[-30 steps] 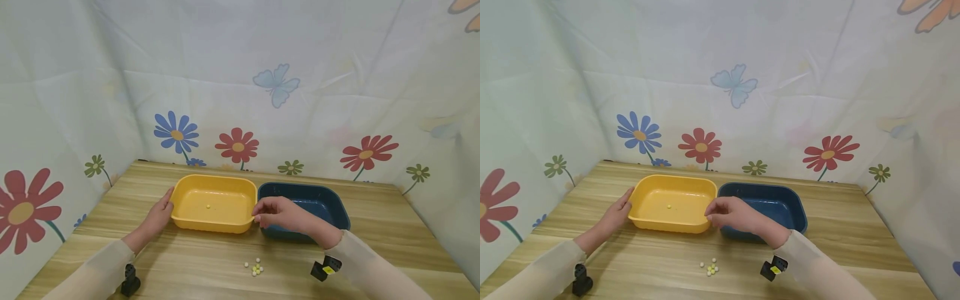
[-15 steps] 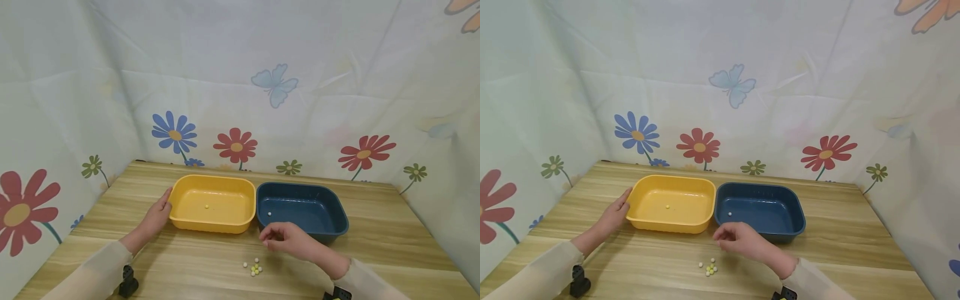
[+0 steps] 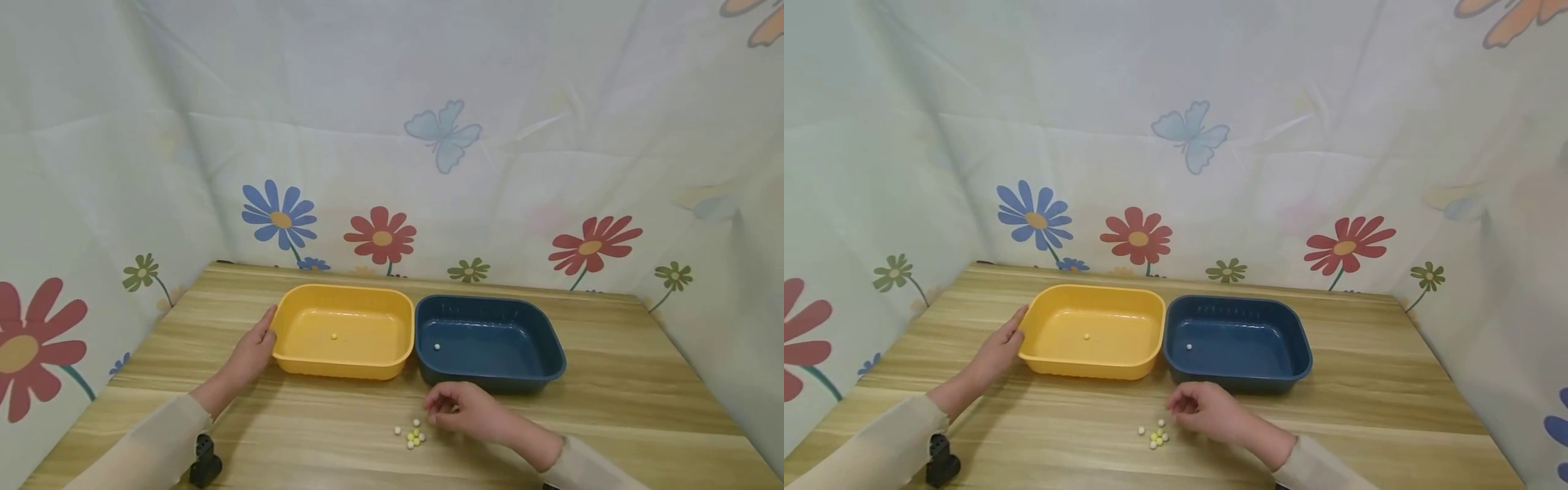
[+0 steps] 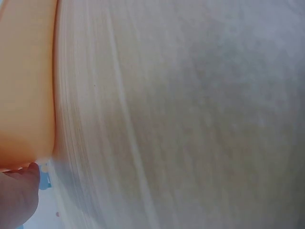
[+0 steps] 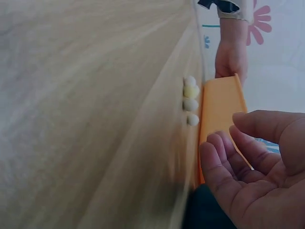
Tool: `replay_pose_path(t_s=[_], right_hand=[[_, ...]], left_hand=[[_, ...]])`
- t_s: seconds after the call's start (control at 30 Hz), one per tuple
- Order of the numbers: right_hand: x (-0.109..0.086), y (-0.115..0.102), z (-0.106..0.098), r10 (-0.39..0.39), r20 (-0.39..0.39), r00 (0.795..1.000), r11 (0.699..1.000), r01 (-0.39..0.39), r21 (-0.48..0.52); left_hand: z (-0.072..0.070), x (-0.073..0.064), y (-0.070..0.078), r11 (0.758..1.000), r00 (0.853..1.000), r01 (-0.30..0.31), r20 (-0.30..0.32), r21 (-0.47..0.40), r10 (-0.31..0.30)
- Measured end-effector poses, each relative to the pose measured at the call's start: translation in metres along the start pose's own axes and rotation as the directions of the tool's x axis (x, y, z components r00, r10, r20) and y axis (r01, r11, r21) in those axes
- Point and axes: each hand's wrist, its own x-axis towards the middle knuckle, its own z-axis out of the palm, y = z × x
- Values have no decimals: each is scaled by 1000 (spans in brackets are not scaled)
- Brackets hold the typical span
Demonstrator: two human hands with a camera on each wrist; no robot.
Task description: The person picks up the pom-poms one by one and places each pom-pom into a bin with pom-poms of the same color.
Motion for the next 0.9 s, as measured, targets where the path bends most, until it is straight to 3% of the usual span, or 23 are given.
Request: replay_pose_path(t_s=[0.9], right_hand=[[19,5,12,32,34,999,987,-26,-161]], left_hand=[[1,0,-3,1000,1000,-21,-10,-16,20]])
